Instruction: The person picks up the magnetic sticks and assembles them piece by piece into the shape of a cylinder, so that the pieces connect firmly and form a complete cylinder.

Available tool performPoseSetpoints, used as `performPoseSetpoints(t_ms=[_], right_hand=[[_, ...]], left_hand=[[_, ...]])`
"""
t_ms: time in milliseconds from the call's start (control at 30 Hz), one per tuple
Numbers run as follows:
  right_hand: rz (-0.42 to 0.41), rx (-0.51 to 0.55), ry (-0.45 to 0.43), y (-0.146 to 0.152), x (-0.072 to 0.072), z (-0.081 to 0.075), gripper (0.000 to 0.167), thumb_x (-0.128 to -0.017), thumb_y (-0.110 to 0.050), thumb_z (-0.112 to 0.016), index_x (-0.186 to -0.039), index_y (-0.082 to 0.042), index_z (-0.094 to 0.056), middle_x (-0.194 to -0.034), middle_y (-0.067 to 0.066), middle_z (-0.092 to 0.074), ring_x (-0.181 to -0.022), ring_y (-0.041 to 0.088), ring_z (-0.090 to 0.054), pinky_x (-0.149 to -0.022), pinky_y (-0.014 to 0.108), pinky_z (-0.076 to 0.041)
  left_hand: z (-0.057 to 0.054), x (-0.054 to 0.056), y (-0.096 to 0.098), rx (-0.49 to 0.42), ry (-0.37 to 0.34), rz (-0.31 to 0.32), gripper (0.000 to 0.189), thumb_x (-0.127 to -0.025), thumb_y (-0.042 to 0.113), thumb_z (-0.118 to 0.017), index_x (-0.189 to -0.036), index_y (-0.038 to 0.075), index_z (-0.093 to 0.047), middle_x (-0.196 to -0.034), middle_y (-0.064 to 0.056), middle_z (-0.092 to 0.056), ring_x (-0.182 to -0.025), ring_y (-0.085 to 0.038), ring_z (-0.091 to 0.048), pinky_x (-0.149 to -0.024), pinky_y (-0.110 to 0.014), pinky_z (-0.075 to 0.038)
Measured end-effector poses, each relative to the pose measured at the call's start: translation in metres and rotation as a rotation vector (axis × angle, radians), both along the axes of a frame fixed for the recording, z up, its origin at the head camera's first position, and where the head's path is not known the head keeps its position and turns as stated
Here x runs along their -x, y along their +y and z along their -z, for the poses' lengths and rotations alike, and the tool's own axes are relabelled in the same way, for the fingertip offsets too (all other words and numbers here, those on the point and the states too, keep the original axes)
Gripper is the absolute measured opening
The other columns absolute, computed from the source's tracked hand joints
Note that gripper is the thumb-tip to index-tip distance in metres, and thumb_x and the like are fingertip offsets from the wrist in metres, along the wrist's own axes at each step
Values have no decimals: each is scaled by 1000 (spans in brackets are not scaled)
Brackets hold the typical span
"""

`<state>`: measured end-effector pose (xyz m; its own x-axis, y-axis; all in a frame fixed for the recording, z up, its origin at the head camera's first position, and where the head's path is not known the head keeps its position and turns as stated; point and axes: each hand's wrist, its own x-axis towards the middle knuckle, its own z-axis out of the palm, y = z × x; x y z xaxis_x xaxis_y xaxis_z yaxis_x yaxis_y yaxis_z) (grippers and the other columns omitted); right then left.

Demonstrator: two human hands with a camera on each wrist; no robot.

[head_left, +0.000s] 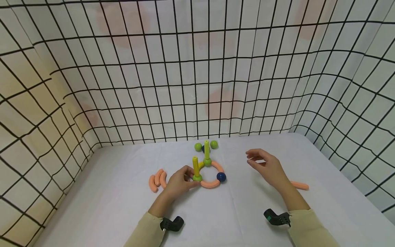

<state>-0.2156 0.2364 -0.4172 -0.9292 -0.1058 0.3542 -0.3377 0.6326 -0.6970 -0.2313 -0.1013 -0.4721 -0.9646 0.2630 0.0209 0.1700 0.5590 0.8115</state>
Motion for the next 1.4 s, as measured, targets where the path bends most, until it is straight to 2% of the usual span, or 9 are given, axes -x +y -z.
performPoseSetpoints(t_ms=[167,467,633,733,867,1100,1200,1400], right_hand=[[8,-16,3,14,1,1,29,-98,-27,-66,-124,-16,-64,-117,6,-70,-97,-13,-55,-81,13,-50],[27,-36,-82,43,-2,-6,35,-100,-37,-60,-129,-17,-61,-127,8,-66,-101,-13,-52,-86,8,-44],[40,-60,-95,64,-3,-7,37,-99,-36,-62,-130,-14,-60,-124,10,-66,-98,-14,-52,-85,5,-42],[53,-95,-138,77,-4,-7,42,-99,-38,-62,-132,-14,-59,-123,10,-66,-96,-14,-52,-83,6,-43],[54,-152,-230,93,-5,-6,49,-97,-42,-63,-135,-12,-58,-124,11,-66,-96,-9,-53,-81,11,-45],[42,-212,-345,114,-5,1,52,-94,-45,-67,-133,-11,-59,-123,11,-66,-104,16,-58,-84,26,-47],[27,-224,-376,120,-4,6,50,-93,-42,-69,-131,-11,-61,-122,11,-66,-105,20,-59,-85,31,-46],[6,-237,-441,126,-6,13,44,-92,-38,-71,-127,-13,-64,-117,8,-65,-102,19,-55,-83,31,-45]], left_hand=[[0,0,0,12,-7,-8,38,-83,29,-81,-110,15,-59,-97,0,-61,-83,-14,-52,-68,-26,-41],[-1,-1,0,20,-2,-14,42,-81,33,-83,-109,15,-58,-97,0,-60,-83,-14,-53,-69,-26,-42],[-2,-1,1,30,-1,-22,44,-80,36,-84,-109,16,-58,-97,0,-60,-83,-14,-53,-70,-26,-42],[-2,-1,1,33,-6,-20,43,-81,35,-84,-109,15,-58,-97,0,-60,-83,-14,-53,-70,-27,-42],[-1,1,2,41,-14,-23,42,-83,33,-82,-110,15,-57,-97,-1,-59,-84,-16,-52,-71,-29,-42],[0,1,3,35,-24,-30,42,-83,32,-82,-111,14,-56,-98,-2,-59,-86,-16,-53,-72,-29,-43],[-1,0,2,37,-16,-27,42,-82,33,-83,-110,15,-57,-99,-2,-59,-86,-16,-52,-72,-29,-43],[-1,-1,3,44,6,-38,42,-81,34,-84,-108,16,-58,-100,-1,-60,-84,-15,-53,-71,-27,-43]])
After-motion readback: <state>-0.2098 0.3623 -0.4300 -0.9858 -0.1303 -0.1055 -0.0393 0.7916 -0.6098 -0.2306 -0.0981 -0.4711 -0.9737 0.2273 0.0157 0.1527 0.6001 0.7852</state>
